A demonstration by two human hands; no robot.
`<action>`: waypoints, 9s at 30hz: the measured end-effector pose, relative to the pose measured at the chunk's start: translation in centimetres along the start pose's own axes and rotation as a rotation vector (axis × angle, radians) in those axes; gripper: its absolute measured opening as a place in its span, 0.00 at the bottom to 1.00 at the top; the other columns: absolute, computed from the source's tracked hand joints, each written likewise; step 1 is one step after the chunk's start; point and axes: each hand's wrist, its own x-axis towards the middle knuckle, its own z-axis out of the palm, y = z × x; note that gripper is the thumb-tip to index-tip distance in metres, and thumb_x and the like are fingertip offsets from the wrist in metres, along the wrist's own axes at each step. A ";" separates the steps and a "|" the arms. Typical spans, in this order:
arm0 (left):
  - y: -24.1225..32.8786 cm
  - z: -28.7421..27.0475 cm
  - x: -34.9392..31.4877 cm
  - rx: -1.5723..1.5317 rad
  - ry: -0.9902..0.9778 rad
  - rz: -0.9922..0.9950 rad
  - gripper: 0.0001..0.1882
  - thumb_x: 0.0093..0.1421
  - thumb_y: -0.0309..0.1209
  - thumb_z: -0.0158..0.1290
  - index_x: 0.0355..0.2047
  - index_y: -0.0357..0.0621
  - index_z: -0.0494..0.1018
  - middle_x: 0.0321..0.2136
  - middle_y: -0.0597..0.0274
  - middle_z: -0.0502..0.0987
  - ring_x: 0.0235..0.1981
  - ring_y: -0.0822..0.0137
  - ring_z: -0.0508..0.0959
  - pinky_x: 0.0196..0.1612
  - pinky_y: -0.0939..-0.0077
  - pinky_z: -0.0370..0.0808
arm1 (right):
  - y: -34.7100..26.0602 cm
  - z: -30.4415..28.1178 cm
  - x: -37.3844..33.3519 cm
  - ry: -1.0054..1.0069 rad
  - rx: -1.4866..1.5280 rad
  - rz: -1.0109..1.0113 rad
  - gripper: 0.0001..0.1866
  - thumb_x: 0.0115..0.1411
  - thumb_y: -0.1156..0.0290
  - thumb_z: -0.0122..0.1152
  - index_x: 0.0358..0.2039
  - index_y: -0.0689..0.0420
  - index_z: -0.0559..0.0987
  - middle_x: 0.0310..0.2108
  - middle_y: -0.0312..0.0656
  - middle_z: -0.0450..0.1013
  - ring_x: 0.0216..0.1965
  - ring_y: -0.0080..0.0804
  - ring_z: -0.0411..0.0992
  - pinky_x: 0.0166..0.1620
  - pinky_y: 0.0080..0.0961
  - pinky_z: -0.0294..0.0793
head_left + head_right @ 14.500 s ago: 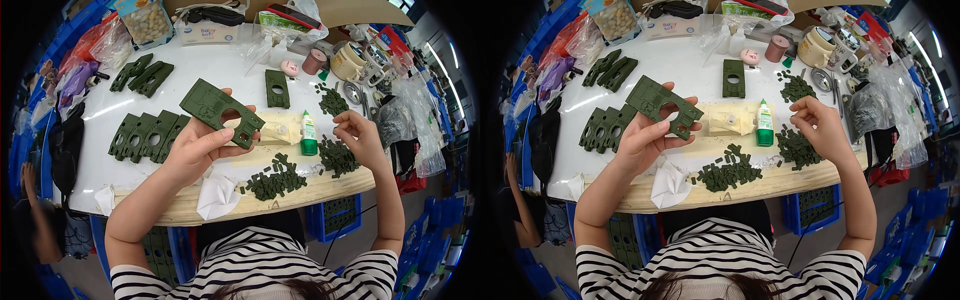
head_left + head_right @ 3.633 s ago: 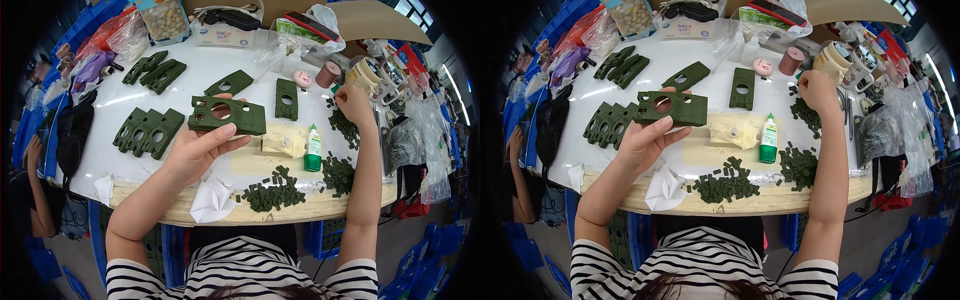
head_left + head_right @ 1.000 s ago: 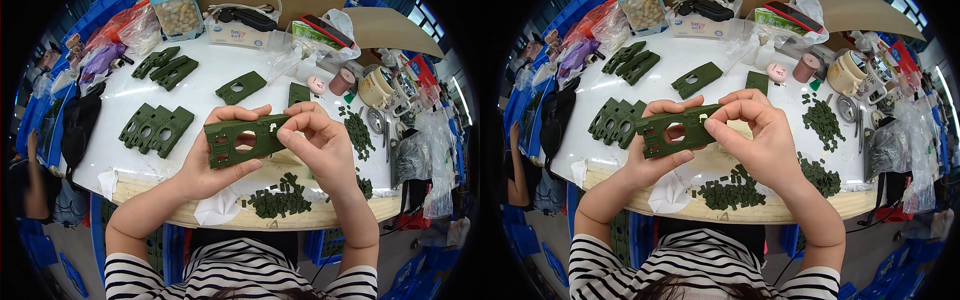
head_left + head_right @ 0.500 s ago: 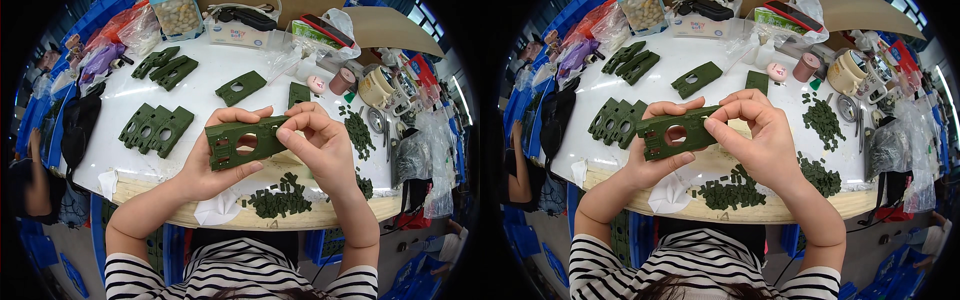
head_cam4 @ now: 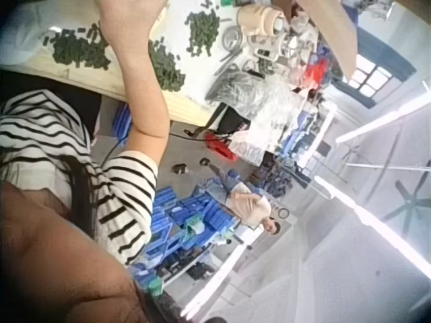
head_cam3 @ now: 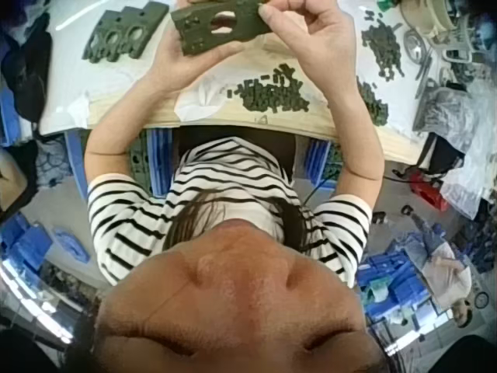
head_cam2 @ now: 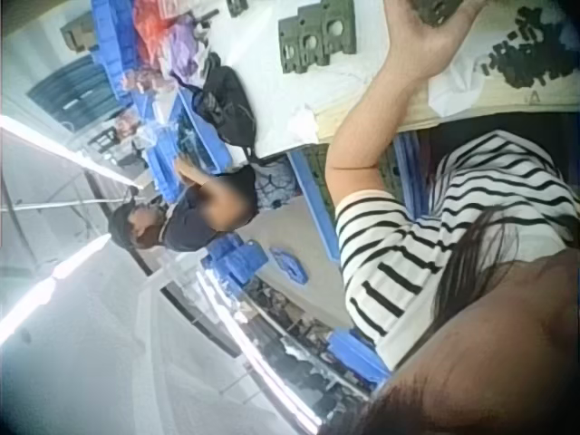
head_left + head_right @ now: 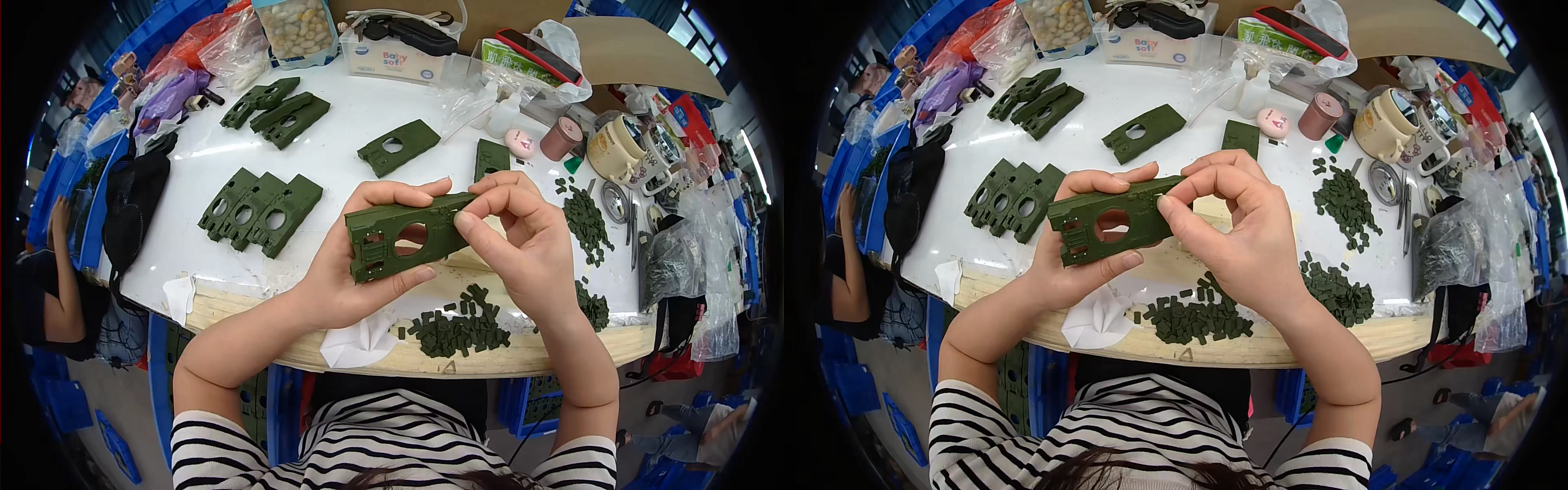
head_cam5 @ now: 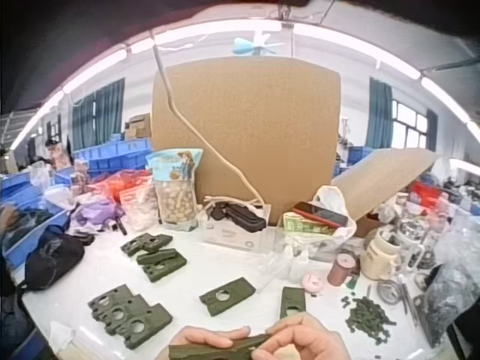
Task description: Applying glue to plastic toy tank components and assembling them at a workbench.
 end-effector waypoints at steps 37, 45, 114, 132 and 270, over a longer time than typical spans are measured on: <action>0.2 -2.0 1.3 -0.142 0.271 -0.058 0.32 0.60 0.25 0.52 0.62 0.44 0.52 0.62 0.48 0.58 0.58 0.57 0.68 0.57 0.59 0.73 | -2.1 -0.5 -0.3 -0.332 -0.394 -0.107 0.07 0.54 0.77 0.64 0.26 0.62 0.73 0.20 0.36 0.69 0.23 0.23 0.69 0.29 0.18 0.68; 1.2 -1.6 1.4 -0.335 0.355 -0.203 0.32 0.59 0.21 0.54 0.61 0.49 0.53 0.59 0.55 0.60 0.59 0.58 0.65 0.58 0.59 0.68 | -0.3 2.3 -2.6 -0.715 -0.684 -0.113 0.06 0.48 0.74 0.66 0.26 0.58 0.76 0.24 0.40 0.70 0.29 0.40 0.71 0.32 0.33 0.69; 1.8 0.3 -0.6 -0.391 -0.196 -0.567 0.30 0.63 0.24 0.52 0.63 0.41 0.52 0.49 0.59 0.68 0.44 0.72 0.73 0.38 0.78 0.75 | -1.6 0.4 -1.0 -0.073 -0.135 -0.094 0.05 0.49 0.74 0.66 0.26 0.59 0.80 0.40 0.43 0.69 0.46 0.30 0.67 0.51 0.27 0.64; 0.9 0.7 -0.7 -0.396 -0.176 -0.505 0.29 0.63 0.21 0.51 0.61 0.40 0.53 0.50 0.60 0.66 0.49 0.73 0.70 0.45 0.77 0.74 | -0.9 1.0 -1.0 -0.055 -0.234 -0.135 0.04 0.48 0.73 0.66 0.24 0.59 0.79 0.38 0.43 0.69 0.42 0.32 0.68 0.48 0.27 0.67; 0.1 -1.1 0.7 -0.412 0.020 -0.248 0.32 0.63 0.33 0.52 0.63 0.47 0.51 0.61 0.47 0.58 0.58 0.49 0.68 0.53 0.56 0.76 | 2.0 -17.1 -7.6 -0.132 -0.872 0.406 0.04 0.54 0.78 0.62 0.28 0.64 0.76 0.21 0.39 0.73 0.24 0.25 0.70 0.31 0.23 0.71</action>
